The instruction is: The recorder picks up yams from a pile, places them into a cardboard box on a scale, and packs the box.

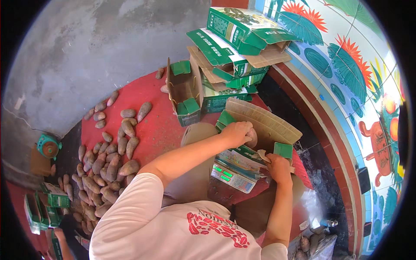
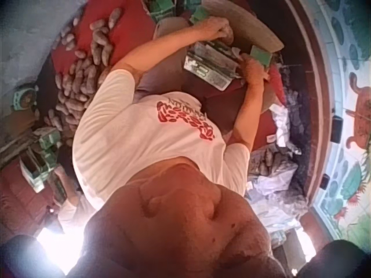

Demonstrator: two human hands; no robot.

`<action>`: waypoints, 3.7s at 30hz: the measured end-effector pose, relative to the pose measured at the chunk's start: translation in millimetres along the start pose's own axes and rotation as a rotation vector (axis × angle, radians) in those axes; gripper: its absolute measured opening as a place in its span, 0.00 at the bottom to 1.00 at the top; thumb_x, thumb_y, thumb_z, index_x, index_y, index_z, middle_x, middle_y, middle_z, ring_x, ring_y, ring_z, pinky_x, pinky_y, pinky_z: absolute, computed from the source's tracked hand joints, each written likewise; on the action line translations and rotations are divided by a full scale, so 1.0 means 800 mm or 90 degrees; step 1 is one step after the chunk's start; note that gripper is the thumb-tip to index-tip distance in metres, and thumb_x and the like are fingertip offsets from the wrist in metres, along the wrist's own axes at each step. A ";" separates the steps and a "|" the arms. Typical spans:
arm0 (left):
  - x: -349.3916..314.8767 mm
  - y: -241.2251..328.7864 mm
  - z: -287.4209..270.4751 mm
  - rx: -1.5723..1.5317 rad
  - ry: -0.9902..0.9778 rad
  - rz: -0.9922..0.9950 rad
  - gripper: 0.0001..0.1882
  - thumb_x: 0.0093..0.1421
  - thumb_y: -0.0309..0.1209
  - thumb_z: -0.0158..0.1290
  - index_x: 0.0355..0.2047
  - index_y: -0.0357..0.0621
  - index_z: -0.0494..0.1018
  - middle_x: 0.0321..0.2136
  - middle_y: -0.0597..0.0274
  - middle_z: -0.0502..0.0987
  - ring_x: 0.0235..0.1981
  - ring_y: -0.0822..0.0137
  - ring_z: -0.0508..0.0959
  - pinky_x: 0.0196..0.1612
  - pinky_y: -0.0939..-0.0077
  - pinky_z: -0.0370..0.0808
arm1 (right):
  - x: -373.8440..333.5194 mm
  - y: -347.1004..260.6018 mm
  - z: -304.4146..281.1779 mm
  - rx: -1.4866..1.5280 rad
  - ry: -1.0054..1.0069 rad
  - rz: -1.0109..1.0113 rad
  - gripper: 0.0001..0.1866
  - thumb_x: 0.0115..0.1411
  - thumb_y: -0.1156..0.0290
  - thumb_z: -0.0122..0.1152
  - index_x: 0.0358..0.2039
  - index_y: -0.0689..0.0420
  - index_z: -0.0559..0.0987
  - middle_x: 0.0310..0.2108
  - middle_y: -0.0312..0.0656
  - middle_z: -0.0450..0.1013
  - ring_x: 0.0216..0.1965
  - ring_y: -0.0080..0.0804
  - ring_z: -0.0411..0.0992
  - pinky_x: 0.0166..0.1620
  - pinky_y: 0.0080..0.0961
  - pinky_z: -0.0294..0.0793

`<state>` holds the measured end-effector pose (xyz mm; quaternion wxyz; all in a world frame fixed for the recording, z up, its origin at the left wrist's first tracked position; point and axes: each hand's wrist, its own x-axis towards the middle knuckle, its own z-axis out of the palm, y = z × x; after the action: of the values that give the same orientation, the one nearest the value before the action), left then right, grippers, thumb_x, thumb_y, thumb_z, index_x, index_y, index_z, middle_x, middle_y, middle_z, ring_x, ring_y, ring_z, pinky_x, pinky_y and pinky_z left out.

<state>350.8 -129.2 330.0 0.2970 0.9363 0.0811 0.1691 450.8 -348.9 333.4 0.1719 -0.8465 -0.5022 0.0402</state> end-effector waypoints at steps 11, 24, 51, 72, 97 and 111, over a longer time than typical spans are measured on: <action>-0.076 -0.033 -0.119 0.003 0.411 0.086 0.12 0.52 0.15 0.47 0.36 0.41 0.73 0.35 0.50 0.77 0.38 0.53 0.77 0.43 0.66 0.74 | -0.001 0.006 0.004 -0.029 0.005 -0.029 0.08 0.49 0.75 0.57 0.32 0.54 0.77 0.30 0.44 0.75 0.34 0.44 0.74 0.36 0.38 0.72; -0.545 -0.238 -0.072 0.200 0.110 -0.943 0.13 0.56 0.33 0.48 0.40 0.42 0.74 0.40 0.45 0.75 0.46 0.49 0.73 0.48 0.60 0.70 | 0.007 -0.003 0.001 -0.036 0.014 0.011 0.06 0.48 0.76 0.59 0.30 0.56 0.76 0.29 0.49 0.74 0.33 0.50 0.72 0.35 0.40 0.70; -0.790 -0.194 -0.117 0.316 -0.090 -1.345 0.32 0.55 0.30 0.49 0.61 0.59 0.55 0.65 0.63 0.49 0.64 0.55 0.52 0.59 0.49 0.58 | 0.004 0.019 0.016 -0.008 0.052 0.019 0.09 0.55 0.68 0.57 0.36 0.56 0.77 0.29 0.51 0.73 0.31 0.50 0.72 0.34 0.36 0.69; -0.843 -0.176 -0.066 0.263 -0.004 -1.559 0.31 0.62 0.35 0.46 0.63 0.66 0.49 0.64 0.53 0.48 0.52 0.53 0.71 0.48 0.55 0.72 | 0.003 -0.003 0.013 -0.005 0.025 0.093 0.09 0.53 0.71 0.60 0.36 0.58 0.77 0.30 0.54 0.73 0.34 0.54 0.72 0.36 0.35 0.71; -0.615 -0.215 -0.086 0.211 -0.373 -1.008 0.31 0.44 0.49 0.61 0.45 0.44 0.74 0.41 0.54 0.77 0.44 0.56 0.76 0.47 0.65 0.73 | -0.001 -0.001 0.006 -0.079 0.041 0.063 0.08 0.45 0.78 0.61 0.26 0.60 0.71 0.26 0.53 0.71 0.31 0.56 0.70 0.33 0.43 0.68; -0.554 -0.236 0.046 0.007 -0.137 -0.820 0.24 0.47 0.47 0.60 0.41 0.49 0.74 0.41 0.53 0.76 0.43 0.54 0.76 0.46 0.63 0.73 | 0.000 0.003 0.014 -0.063 0.040 0.033 0.07 0.49 0.74 0.62 0.26 0.60 0.72 0.26 0.54 0.70 0.29 0.56 0.70 0.32 0.42 0.68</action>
<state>-57.3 -107.3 72.4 0.3405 0.7135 0.5967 -0.1378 450.5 -347.1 322.2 0.1446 -0.8674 -0.4760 -0.0070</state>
